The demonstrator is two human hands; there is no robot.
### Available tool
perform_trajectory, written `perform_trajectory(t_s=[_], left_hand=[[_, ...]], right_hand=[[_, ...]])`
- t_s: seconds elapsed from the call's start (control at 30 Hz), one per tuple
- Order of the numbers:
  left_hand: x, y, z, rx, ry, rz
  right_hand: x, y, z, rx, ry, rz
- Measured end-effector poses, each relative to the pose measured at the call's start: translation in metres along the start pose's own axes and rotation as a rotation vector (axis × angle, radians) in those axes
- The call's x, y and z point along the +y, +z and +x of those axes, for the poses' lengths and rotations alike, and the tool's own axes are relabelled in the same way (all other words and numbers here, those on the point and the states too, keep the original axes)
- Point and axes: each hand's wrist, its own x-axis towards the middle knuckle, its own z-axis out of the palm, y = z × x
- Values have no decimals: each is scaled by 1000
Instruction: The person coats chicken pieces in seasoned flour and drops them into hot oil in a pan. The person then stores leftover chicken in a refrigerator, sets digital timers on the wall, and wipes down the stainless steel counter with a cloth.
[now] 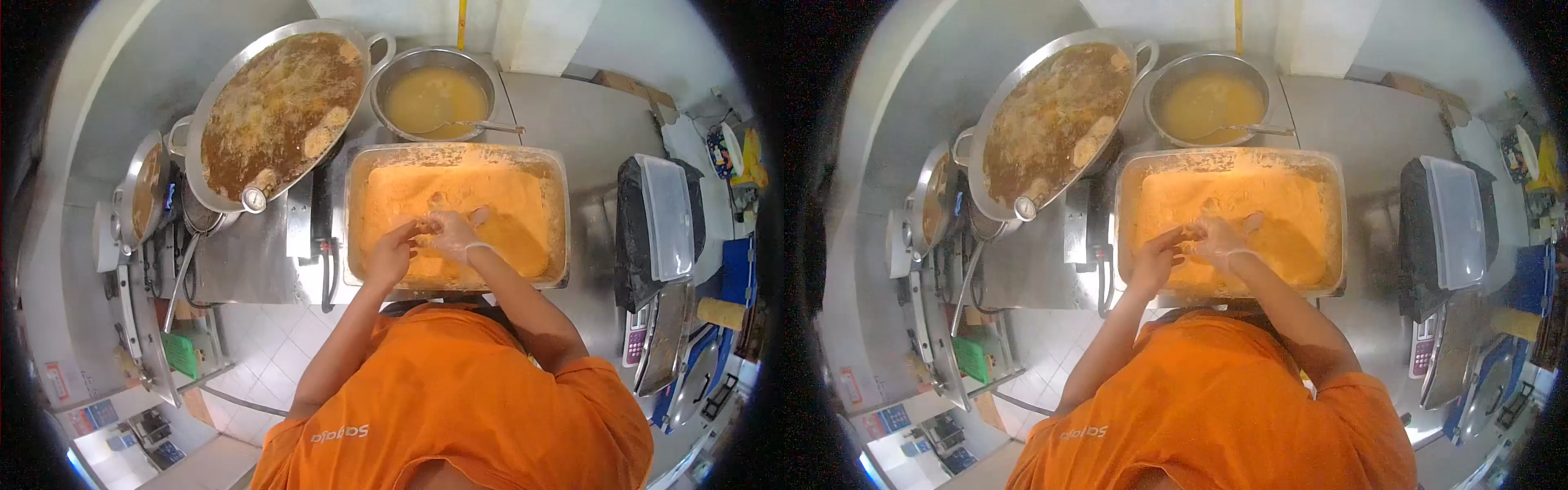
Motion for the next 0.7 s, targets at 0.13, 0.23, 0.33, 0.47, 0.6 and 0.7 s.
perform_trajectory(t_s=[0.13, 0.23, 0.33, 0.47, 0.6, 0.7], left_hand=[[-21, -3, 0, -1, -19, 345], [-36, -8, 2, 149, -154, 153], [-67, 12, 10, 371, -78, -487], [-77, 19, 12, 297, -56, -654], [-31, 31, 11, 30, -200, -1111], [-40, 35, 32, 114, -89, -870]], right_hand=[[4, 10, -8, -17, 74, -27], [15, 27, -15, -142, -4, 221], [-5, 35, -33, -93, -47, -100], [-17, 31, -37, -102, -39, -46], [-6, 21, -30, -209, -38, 16], [15, 15, -18, -275, -16, 21]])
